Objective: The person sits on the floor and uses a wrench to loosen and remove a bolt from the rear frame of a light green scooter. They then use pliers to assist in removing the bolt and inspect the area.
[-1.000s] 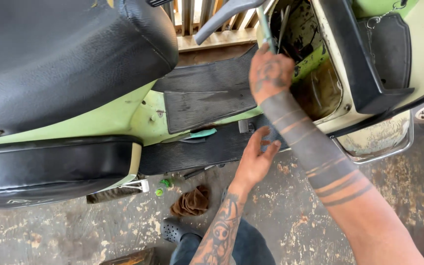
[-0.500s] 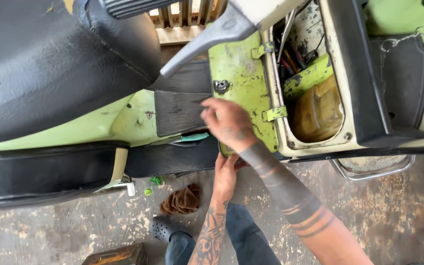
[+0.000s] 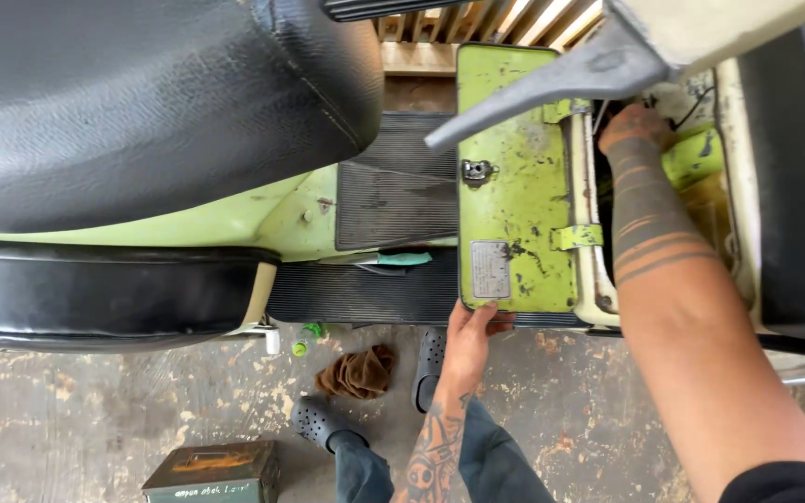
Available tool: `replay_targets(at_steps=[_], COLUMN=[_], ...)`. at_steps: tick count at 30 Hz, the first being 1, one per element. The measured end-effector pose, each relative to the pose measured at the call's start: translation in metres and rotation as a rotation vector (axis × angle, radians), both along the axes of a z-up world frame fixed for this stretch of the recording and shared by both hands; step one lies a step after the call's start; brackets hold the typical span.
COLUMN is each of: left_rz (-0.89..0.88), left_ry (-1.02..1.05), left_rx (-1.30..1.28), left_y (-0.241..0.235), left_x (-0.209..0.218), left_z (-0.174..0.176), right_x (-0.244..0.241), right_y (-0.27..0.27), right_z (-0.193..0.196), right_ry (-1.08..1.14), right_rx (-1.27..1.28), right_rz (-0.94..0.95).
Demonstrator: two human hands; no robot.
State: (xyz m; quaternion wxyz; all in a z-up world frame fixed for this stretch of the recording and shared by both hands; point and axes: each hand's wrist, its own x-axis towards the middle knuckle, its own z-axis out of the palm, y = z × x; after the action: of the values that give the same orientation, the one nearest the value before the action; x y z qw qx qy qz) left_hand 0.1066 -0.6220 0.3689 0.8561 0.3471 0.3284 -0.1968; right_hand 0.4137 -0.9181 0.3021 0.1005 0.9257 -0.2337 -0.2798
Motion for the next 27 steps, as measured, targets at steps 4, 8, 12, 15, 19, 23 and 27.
replay_targets(at_steps=[4,8,12,15,19,23,27], left_rz=[-0.027,-0.022,-0.039,-0.043,-0.081,-0.09,-0.139], left_ry=[-0.012,-0.015,-0.026,-0.006,-0.026,-0.056,-0.04], left_rx=[-0.024,-0.041,-0.033,-0.031,-0.02,0.012,0.076], left_y=[0.003,0.002,-0.002,0.002,0.01,0.025,0.029], left_x=[0.0,0.001,-0.003,0.002,0.008,0.028,0.037], left_z=[0.004,0.001,-0.012,-0.008,0.0,0.023,0.01], right_x=[0.006,0.009,0.001,-0.009,-0.03,-0.043,-0.058], right_y=[-0.019,-0.014,-0.006,-0.003,-0.002,0.005,0.017], right_z=[0.01,0.036,0.059,0.071,0.073,0.079,0.079], right_ry=[-0.153,-0.159,-0.298,-0.407,-0.539,-0.678,-0.822], right_rx=[0.091,0.179,0.191,0.198,0.199,0.198,0.208], right_rz=[0.048,0.021,-0.002,-0.03,-0.072,-0.089,-0.107])
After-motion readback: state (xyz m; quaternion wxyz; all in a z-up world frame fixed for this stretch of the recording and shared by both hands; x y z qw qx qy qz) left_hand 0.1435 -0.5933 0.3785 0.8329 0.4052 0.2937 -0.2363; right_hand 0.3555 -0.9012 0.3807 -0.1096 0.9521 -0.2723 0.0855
